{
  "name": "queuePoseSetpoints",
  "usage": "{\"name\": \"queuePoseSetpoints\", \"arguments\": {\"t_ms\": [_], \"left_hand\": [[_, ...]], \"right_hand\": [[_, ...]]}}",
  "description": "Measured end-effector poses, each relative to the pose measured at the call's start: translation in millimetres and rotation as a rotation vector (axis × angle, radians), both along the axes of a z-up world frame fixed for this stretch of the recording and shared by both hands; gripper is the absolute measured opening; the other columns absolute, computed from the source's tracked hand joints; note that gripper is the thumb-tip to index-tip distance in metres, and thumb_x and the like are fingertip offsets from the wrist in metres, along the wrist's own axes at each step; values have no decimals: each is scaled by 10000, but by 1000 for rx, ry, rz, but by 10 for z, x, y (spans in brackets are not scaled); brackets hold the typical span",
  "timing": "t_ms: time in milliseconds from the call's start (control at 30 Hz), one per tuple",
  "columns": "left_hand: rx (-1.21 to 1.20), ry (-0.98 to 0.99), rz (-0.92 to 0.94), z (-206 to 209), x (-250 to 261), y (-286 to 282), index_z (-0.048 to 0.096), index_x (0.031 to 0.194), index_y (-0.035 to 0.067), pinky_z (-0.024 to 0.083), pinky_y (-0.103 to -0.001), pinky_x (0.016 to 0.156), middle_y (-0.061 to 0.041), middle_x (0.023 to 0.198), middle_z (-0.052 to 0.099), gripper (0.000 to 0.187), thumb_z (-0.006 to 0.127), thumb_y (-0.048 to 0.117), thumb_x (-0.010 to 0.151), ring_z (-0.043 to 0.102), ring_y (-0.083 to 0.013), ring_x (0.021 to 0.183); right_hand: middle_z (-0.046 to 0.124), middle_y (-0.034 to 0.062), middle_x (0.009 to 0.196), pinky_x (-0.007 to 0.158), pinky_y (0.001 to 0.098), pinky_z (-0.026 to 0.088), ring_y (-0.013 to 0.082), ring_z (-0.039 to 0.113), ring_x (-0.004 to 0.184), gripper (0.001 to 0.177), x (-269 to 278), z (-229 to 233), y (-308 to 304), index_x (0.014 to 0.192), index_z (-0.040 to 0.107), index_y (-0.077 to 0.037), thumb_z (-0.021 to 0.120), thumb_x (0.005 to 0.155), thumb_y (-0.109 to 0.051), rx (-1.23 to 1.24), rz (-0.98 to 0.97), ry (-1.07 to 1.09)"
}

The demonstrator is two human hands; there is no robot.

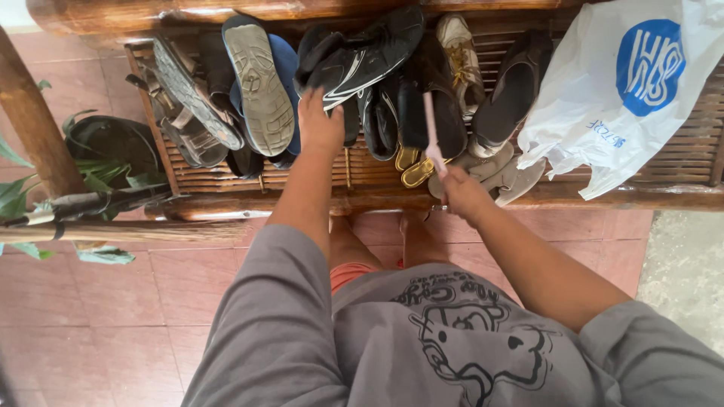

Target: The person uses a brush to clean several pairs of shoes on a bamboo shoe rack. They pick up each shoe, brush the soles and uppers, and then place them on a black metal shoe rack. The person also handles a plastic bag containing shoes.

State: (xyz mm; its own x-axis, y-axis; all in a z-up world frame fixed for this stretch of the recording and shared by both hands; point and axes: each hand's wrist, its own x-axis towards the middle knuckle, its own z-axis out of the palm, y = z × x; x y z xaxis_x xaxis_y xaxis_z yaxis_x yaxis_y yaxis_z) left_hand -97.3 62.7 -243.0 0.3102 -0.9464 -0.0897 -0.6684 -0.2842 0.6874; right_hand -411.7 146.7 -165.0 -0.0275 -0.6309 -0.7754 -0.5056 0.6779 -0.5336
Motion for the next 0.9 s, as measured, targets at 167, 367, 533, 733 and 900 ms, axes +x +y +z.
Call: {"name": "queuePoseSetpoints", "arguments": {"t_ms": [167, 367, 533, 733, 900], "left_hand": [[86, -28, -34, 466, -14, -378, 352, 1525, 73, 313, -452, 1140, -157, 1548, 342, 821, 776, 221, 838, 334, -375, 1404], [394, -87, -4, 657, -126, -213, 498, 1369, 152, 436, -412, 1103, -111, 1464, 491, 618, 785, 268, 834, 490, -310, 1334], [378, -263, -168, 497, -190, -93, 601, 1268, 187, 406, -488, 1067, -95, 1211, 682, 451, 751, 321, 865, 606, -275, 1180], [256, 62, -117, 576, 183, -44, 665, 1232, 123, 372, -527, 1071, -175, 1173, 716, 304, 699, 288, 979, 621, -361, 1176], [36, 725, 32, 750, 868, 334, 531, 1355, 71, 479, -444, 1022, -176, 1224, 658, 422, 688, 198, 984, 617, -310, 1163]], "right_hand": [[592, 66, 658, 526, 316, 485, 163, 559, 534, 401, 58, -84, 181, 1324, 624, -116, 519, 1031, -368, 18, 30, -9], [582, 63, 667, 527, 334, 493, 178, 561, 537, 389, 38, -89, 330, 1317, 613, -142, 511, 1009, -357, 73, -5, 47], [555, 57, 674, 492, 330, 455, 181, 531, 525, 337, 93, -16, 419, 1211, 636, -105, 531, 1015, -359, 161, -157, 28], [520, 50, 661, 414, 304, 319, 166, 467, 478, 220, 256, 196, 338, 1090, 560, -112, 552, 1002, -314, 88, -377, -84], [534, 41, 682, 382, 299, 304, 140, 446, 469, 204, 501, 408, 114, 989, 522, -75, 554, 1016, -275, -124, -330, -243]]}}
